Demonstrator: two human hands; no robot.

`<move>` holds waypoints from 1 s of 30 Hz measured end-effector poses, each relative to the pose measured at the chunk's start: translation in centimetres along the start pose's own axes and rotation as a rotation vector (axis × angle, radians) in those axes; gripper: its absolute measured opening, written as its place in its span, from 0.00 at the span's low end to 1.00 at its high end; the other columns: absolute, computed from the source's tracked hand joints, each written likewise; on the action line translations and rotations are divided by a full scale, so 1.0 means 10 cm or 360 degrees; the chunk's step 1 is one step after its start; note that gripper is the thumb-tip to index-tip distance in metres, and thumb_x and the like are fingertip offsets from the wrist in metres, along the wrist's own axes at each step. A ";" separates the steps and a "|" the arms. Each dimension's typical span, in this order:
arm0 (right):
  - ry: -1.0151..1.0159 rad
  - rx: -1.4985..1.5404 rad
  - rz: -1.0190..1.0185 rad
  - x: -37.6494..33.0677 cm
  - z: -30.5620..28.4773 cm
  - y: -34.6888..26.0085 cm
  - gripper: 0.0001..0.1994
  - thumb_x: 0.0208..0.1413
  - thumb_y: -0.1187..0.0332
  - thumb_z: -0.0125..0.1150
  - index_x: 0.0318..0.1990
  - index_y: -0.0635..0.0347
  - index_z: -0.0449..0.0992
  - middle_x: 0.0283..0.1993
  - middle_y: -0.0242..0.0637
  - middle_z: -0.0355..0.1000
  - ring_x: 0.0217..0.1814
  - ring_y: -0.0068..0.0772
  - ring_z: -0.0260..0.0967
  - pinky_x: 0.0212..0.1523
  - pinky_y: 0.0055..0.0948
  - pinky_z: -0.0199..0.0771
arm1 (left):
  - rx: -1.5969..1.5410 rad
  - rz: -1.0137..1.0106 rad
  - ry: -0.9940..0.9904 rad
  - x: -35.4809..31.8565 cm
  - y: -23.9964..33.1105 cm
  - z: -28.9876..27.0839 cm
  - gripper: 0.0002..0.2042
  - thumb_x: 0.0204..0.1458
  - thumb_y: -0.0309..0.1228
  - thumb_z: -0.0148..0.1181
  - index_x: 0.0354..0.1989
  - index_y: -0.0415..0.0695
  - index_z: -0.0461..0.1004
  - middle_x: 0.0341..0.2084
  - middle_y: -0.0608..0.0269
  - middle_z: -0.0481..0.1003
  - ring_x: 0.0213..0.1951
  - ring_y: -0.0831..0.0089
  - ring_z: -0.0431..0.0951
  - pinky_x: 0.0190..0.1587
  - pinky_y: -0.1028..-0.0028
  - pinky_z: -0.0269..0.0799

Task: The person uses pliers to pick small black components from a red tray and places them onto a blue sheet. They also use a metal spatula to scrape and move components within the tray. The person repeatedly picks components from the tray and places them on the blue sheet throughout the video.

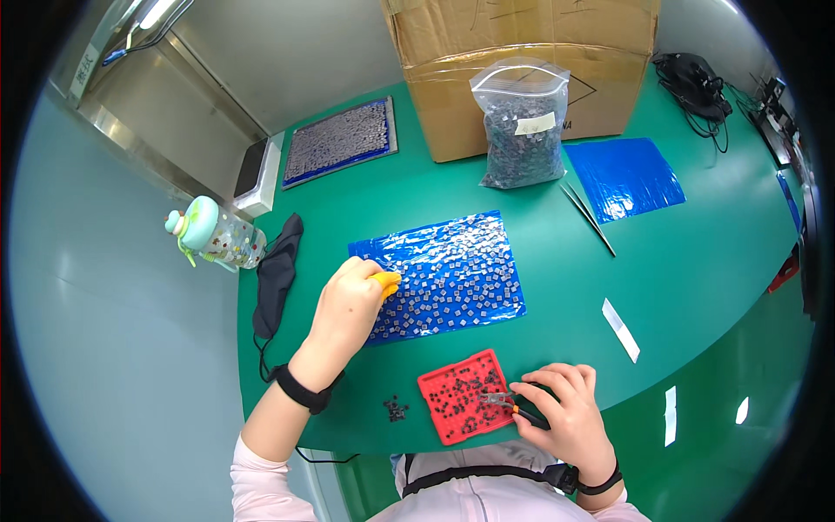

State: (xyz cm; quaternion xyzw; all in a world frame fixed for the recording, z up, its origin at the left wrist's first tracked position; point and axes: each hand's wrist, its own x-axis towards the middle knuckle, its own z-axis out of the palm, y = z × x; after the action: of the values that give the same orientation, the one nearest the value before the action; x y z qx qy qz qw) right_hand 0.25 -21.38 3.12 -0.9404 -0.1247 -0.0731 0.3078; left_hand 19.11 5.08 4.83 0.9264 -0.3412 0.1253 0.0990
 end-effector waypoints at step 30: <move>0.0011 0.0070 0.0010 -0.06 -0.01 0.07 0.18 0.44 0.64 0.68 0.45 0.53 0.77 0.46 0.32 0.71 0.52 0.35 0.65 0.54 0.43 0.56 | 0.0150 0.0111 0.0051 0.21 0.08 0.19 0.10 0.37 0.18 0.62 0.32 0.37 0.81 0.34 0.62 0.77 0.38 0.66 0.74 0.41 0.70 0.75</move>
State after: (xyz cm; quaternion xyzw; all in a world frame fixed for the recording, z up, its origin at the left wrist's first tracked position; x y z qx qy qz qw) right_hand -0.13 -22.04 2.68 -0.9336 -0.1223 -0.0726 0.3289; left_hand 20.43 2.76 3.72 0.9154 -0.3654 0.1594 0.0563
